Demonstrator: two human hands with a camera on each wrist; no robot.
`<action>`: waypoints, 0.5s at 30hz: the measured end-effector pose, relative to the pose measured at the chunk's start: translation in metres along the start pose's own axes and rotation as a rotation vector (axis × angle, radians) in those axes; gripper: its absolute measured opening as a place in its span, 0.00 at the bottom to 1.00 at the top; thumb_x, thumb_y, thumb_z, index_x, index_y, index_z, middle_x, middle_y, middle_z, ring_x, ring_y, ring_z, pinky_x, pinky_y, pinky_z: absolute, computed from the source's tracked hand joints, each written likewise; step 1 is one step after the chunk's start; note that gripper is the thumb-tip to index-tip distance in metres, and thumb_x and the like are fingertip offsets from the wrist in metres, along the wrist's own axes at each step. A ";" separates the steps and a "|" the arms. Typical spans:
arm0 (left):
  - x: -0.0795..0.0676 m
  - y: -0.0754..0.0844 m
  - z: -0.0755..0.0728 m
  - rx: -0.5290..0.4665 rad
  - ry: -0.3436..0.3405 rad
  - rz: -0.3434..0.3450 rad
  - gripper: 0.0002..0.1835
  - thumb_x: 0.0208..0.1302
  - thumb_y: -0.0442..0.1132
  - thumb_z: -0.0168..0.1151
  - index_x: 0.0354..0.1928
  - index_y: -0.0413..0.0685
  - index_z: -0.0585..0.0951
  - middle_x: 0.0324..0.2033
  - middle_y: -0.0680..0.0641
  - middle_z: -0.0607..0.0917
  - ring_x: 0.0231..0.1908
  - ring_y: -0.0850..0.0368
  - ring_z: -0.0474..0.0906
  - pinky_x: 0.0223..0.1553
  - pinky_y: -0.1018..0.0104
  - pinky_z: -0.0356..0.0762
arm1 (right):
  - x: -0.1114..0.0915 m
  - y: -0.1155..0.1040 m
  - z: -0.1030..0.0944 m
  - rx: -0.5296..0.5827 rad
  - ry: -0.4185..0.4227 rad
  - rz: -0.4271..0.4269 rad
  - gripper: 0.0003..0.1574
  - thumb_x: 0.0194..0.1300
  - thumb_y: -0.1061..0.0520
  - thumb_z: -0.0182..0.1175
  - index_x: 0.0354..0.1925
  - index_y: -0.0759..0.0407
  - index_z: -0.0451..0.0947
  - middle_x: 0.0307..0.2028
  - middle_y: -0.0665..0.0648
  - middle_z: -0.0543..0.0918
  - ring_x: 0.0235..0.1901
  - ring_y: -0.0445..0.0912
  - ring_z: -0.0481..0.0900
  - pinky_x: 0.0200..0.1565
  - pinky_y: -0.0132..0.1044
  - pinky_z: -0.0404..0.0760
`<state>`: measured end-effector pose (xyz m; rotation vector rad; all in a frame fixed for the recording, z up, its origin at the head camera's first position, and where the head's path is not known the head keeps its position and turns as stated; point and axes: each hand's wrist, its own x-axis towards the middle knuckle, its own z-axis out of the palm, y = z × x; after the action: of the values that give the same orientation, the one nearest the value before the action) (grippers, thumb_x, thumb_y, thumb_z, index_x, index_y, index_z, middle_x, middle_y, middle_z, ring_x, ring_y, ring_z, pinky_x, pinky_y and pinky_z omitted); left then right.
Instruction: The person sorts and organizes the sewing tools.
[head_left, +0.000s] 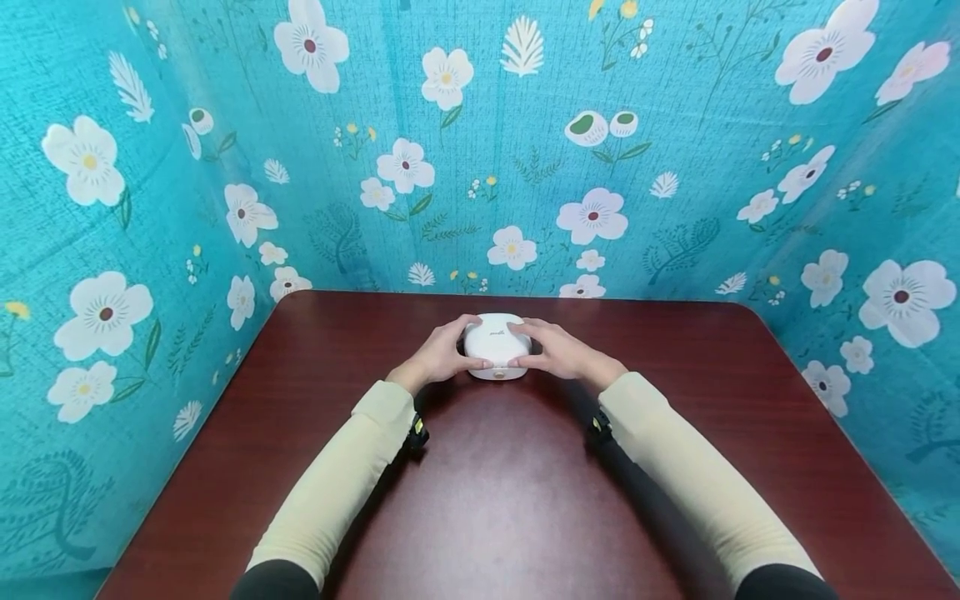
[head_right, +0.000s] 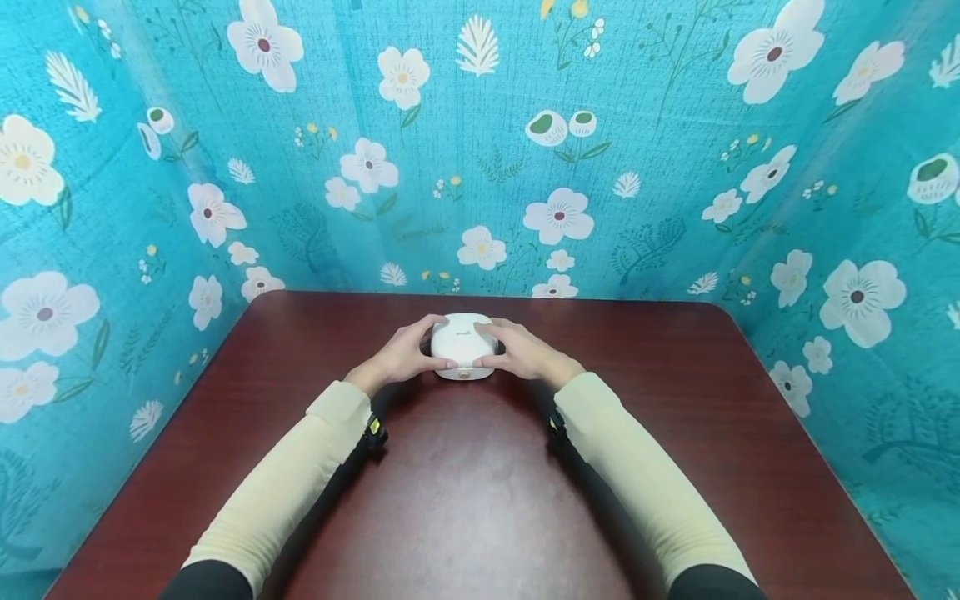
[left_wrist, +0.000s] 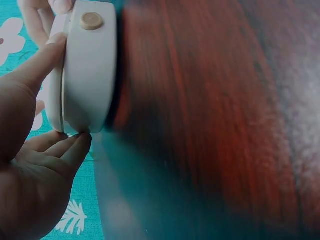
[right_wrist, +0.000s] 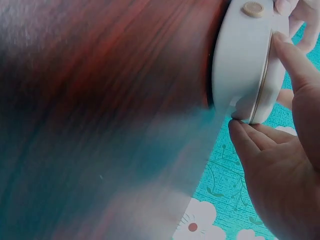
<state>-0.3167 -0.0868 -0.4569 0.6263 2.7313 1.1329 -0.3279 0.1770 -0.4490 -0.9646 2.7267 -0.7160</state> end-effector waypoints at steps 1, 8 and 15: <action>0.000 0.000 0.000 0.007 -0.001 0.010 0.41 0.60 0.47 0.77 0.71 0.48 0.68 0.68 0.42 0.74 0.66 0.49 0.72 0.64 0.53 0.72 | 0.000 0.000 -0.001 -0.013 0.003 0.000 0.49 0.68 0.40 0.67 0.77 0.57 0.62 0.74 0.67 0.64 0.73 0.60 0.62 0.68 0.57 0.67; 0.002 -0.001 0.005 0.173 -0.045 0.101 0.41 0.66 0.53 0.71 0.75 0.46 0.65 0.76 0.35 0.61 0.75 0.42 0.58 0.72 0.51 0.61 | 0.000 -0.006 -0.003 -0.043 0.016 -0.003 0.51 0.64 0.46 0.73 0.75 0.63 0.64 0.72 0.73 0.65 0.71 0.65 0.64 0.66 0.58 0.69; 0.001 0.001 0.004 0.261 -0.071 0.094 0.44 0.64 0.54 0.73 0.76 0.45 0.64 0.76 0.33 0.59 0.75 0.37 0.57 0.73 0.49 0.59 | 0.000 -0.008 0.005 -0.090 0.037 0.000 0.52 0.62 0.46 0.74 0.75 0.62 0.64 0.70 0.73 0.67 0.69 0.63 0.68 0.65 0.55 0.72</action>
<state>-0.3168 -0.0833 -0.4590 0.8184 2.8374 0.7588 -0.3217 0.1699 -0.4493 -0.9799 2.8125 -0.6216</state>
